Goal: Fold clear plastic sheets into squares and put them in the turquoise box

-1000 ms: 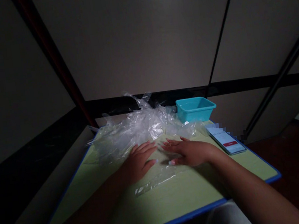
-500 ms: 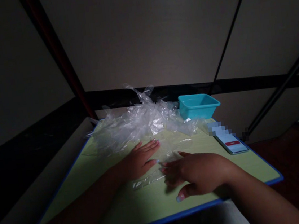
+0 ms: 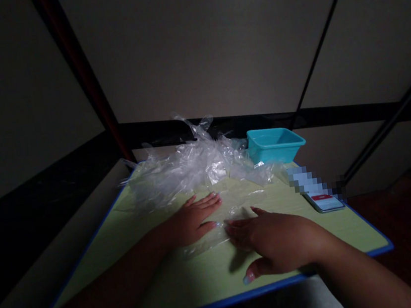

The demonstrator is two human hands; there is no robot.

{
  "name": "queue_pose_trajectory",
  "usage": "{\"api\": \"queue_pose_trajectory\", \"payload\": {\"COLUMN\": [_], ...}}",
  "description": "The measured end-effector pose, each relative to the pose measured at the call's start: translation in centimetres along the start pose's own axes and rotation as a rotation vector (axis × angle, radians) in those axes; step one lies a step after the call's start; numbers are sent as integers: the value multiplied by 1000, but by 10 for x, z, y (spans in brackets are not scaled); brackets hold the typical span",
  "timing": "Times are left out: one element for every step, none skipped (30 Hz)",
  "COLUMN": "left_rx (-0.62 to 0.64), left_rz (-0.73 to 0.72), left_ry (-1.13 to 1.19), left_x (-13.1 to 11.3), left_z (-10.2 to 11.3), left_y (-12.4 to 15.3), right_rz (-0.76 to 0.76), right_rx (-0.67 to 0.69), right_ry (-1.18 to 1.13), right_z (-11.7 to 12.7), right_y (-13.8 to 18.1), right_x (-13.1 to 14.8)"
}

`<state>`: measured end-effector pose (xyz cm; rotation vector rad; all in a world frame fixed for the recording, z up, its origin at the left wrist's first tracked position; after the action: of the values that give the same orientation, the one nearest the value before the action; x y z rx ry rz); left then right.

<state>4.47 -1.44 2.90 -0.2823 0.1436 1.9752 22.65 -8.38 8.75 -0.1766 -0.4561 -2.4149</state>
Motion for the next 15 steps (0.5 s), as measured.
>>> {"api": "queue_pose_trajectory", "payload": {"left_rx": [-3,-6,-7,-6,-6,-4,-4,-4,-6,-10,-18,-33,-61,-103,-161], "left_rz": [3,7,12,18,22,24,25,25,24,24,23,24,25,27,28], "left_ry": [5,10,15,18,21,23,24,25,27,30,32,33,31,25,18], "left_x": [0,0,0,0,0,0,0,0,0,0,0,-1,-1,0,0], "left_z": [0,0,0,0,0,0,0,0,0,0,0,1,1,3,4], "left_y": [0,0,0,0,0,0,0,0,0,0,0,-1,-1,-2,-2], "right_rz": [-8,-14,-17,-16,-12,-5,0,4,7,9,10,12,17,24,33], "right_rx": [-6,-11,-14,-14,-11,-7,-6,-7,-10,-12,-13,-14,-15,-15,-17], "right_ry": [-5,-9,-12,-14,-15,-14,-14,-14,-13,-9,-4,3,9,14,18], "right_z": [0,0,0,0,0,0,1,1,1,1,1,2,2,3,4], "right_y": [0,1,1,1,1,1,1,1,1,1,1,1,0,0,0], "right_x": [0,0,-1,-1,0,0,0,0,0,0,0,0,-1,-1,0]}}
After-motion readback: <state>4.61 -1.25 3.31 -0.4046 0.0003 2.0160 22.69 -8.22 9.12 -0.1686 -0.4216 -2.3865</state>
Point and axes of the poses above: each hand's wrist, its own y-axis away from the middle knuckle, its own z-axis out of the back of the hand, x = y × z, the point moved 3 cm from there along -y, towards the middle knuckle, and after that the axes turned 15 degrees about -z, right-handed, at the moved point
